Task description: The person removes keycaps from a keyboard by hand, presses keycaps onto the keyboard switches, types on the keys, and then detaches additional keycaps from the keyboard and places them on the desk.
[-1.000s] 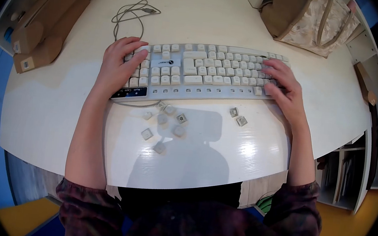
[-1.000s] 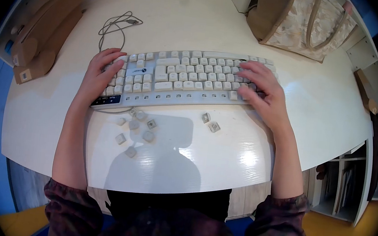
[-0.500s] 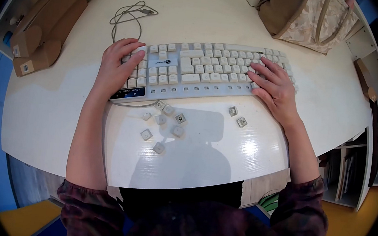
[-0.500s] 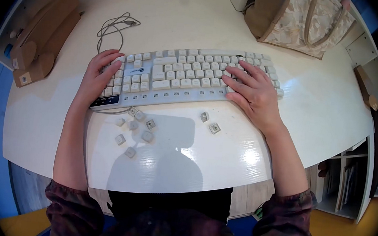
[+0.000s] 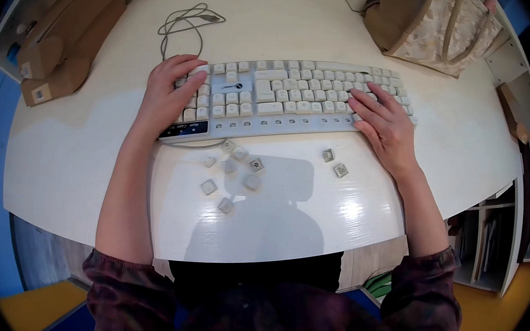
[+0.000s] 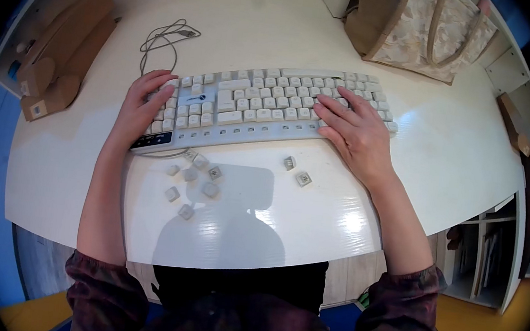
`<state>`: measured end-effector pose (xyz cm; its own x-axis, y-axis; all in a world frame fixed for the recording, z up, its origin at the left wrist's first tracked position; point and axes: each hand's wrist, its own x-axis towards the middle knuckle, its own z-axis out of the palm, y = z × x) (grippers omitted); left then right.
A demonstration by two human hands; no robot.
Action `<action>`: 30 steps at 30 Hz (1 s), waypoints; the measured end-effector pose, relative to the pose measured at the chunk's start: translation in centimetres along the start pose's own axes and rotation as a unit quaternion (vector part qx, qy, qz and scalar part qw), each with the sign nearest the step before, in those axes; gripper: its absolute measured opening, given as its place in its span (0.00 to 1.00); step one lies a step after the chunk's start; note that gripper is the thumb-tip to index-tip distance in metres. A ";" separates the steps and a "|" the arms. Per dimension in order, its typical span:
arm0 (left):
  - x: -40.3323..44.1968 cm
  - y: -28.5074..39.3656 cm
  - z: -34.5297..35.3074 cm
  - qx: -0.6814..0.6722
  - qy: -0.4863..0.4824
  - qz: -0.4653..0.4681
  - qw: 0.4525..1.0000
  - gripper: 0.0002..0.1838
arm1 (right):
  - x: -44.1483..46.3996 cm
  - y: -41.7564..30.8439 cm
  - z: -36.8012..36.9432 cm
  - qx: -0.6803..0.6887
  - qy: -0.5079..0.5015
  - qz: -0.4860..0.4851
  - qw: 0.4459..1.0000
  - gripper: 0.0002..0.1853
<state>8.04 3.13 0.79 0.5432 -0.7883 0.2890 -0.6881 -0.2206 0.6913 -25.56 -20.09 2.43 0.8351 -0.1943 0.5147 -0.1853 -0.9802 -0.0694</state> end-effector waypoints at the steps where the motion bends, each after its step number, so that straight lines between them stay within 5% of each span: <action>1: 0.0 0.0 0.0 0.000 0.001 0.002 1.000 0.19 | 0.0 -0.1 0.0 0.004 0.000 0.003 1.000 0.18; 30: 0.2 -0.8 0.4 0.047 0.025 0.032 0.998 0.20 | 0.2 -0.5 0.0 0.022 -0.012 0.015 1.000 0.19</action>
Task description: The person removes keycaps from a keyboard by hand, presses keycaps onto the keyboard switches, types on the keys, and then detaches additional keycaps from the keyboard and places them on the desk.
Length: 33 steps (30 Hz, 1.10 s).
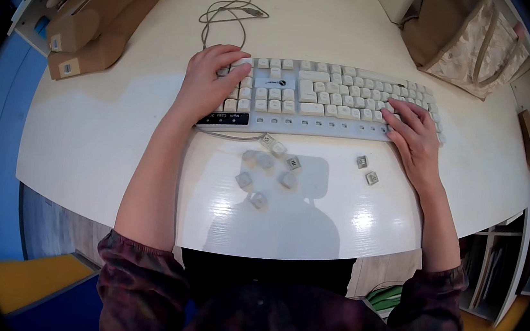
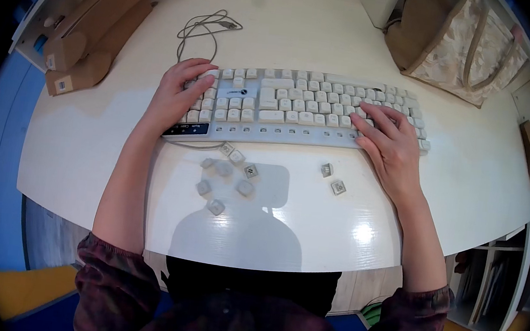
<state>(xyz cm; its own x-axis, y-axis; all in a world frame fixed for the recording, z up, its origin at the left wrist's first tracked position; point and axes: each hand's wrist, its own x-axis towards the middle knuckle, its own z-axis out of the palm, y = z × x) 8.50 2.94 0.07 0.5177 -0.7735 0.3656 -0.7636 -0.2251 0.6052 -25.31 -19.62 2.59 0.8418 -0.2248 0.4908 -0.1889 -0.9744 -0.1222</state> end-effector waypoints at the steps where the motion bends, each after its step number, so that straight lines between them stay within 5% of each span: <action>1: 0.0 0.0 0.0 -0.003 -0.001 -0.003 1.000 0.20 | -0.1 0.1 0.1 -0.001 -0.001 0.001 1.000 0.19; 17: -0.2 -0.1 0.2 -0.005 0.007 -0.009 1.000 0.21 | 0.3 1.6 -1.1 0.094 -0.061 0.016 0.994 0.22; 33: -0.3 1.0 -0.1 -0.032 0.006 -0.039 0.999 0.20 | 0.0 1.0 -0.3 0.049 -0.010 0.006 0.999 0.16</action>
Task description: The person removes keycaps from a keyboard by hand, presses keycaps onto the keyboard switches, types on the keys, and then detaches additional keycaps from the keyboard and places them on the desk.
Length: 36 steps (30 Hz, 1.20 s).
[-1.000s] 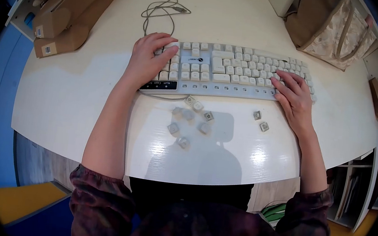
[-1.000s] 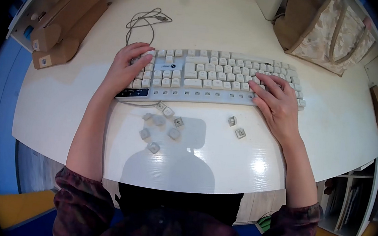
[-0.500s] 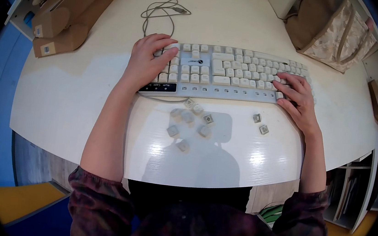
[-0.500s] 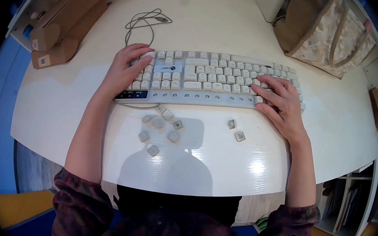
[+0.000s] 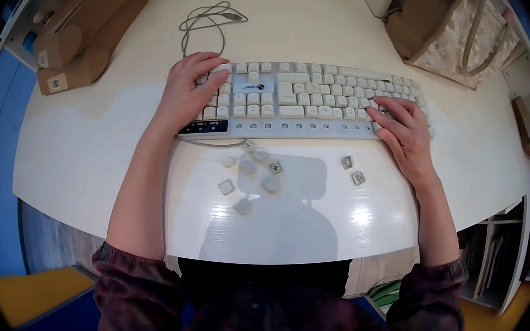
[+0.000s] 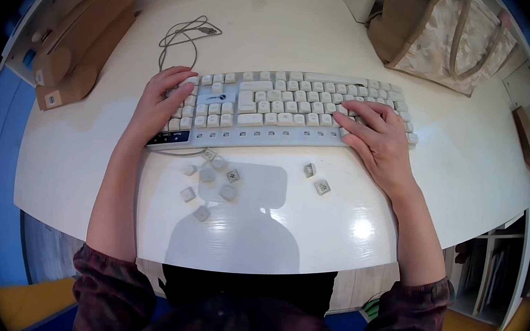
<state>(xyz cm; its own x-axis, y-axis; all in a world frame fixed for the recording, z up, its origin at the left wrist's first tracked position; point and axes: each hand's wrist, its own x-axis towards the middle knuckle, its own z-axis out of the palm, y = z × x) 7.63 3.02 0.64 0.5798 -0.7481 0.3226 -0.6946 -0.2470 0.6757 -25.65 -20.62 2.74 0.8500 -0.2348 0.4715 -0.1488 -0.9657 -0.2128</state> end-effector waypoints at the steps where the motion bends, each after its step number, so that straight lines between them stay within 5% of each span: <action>1: 0.0 0.0 0.0 -0.001 -0.002 0.000 1.000 0.20 | 0.0 0.2 0.1 0.008 0.002 0.007 1.000 0.15; 11: 0.0 -0.2 -0.1 0.002 -0.006 0.018 1.000 0.20 | 0.1 -0.1 0.3 0.042 0.043 0.004 0.998 0.11; 14: 0.2 -0.2 -0.3 0.004 -0.020 0.018 1.000 0.20 | 0.6 0.0 0.2 0.035 0.131 -0.008 0.991 0.07; 17: 0.0 0.1 -0.1 0.014 -0.005 0.009 1.000 0.20 | -0.7 -1.1 -0.4 0.213 0.071 0.210 0.952 0.05; 20: 0.0 0.1 -0.4 0.026 -0.022 0.010 0.999 0.19 | -0.7 -2.0 -0.5 0.242 0.050 0.074 0.966 0.04; 28: -0.3 0.6 -0.4 0.003 -0.019 -0.005 1.000 0.19 | -0.5 -2.7 -1.6 0.209 -0.065 0.032 0.975 0.06; 36: -0.2 0.4 -0.3 -0.027 -0.017 -0.013 0.999 0.18 | -0.6 -2.5 -1.9 0.212 -0.064 0.017 0.975 0.07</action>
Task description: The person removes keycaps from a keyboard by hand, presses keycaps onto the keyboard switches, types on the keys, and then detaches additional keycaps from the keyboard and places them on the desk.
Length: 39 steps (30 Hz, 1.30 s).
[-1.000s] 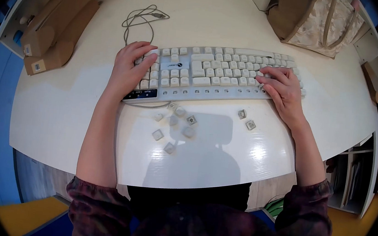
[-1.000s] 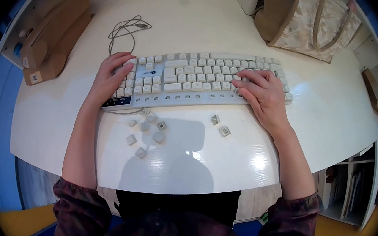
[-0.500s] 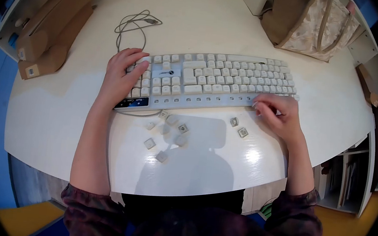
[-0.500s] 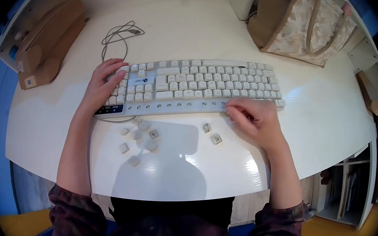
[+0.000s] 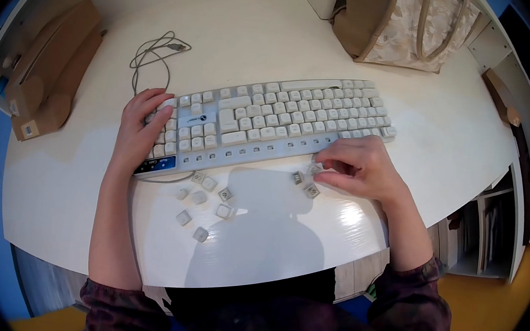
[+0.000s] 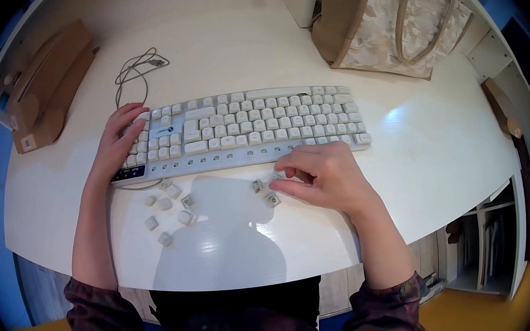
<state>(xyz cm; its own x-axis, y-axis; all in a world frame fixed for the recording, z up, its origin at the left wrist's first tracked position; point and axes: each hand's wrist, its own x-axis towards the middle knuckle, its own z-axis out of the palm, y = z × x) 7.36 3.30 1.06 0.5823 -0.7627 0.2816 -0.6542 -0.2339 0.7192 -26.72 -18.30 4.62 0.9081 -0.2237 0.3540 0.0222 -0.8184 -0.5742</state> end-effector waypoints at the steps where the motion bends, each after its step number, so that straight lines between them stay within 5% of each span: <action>1: 0.0 0.0 0.0 -0.002 0.000 0.001 1.000 0.18 | -0.1 0.2 -0.1 -0.006 0.002 -0.008 1.000 0.07; 4: 0.0 -0.2 0.0 -0.003 -0.001 0.002 1.000 0.18 | -0.5 1.7 -0.3 0.086 0.212 0.008 0.974 0.10; 6: 0.0 -0.3 0.0 -0.007 -0.002 0.002 1.000 0.18 | -0.5 1.9 -1.9 0.176 0.355 0.151 0.906 0.16; 8: 0.0 -0.3 0.0 -0.015 -0.004 0.002 1.000 0.18 | -0.4 3.2 -3.4 0.180 0.456 0.149 0.859 0.18; 16: 0.1 0.0 -0.4 0.004 -0.031 -0.002 1.000 0.18 | -0.6 6.5 -3.6 0.372 0.473 0.303 0.739 0.16; 39: 0.3 -0.6 -0.5 -0.033 -0.031 -0.011 0.999 0.17 | -0.9 6.6 -3.1 0.442 0.455 0.295 0.714 0.17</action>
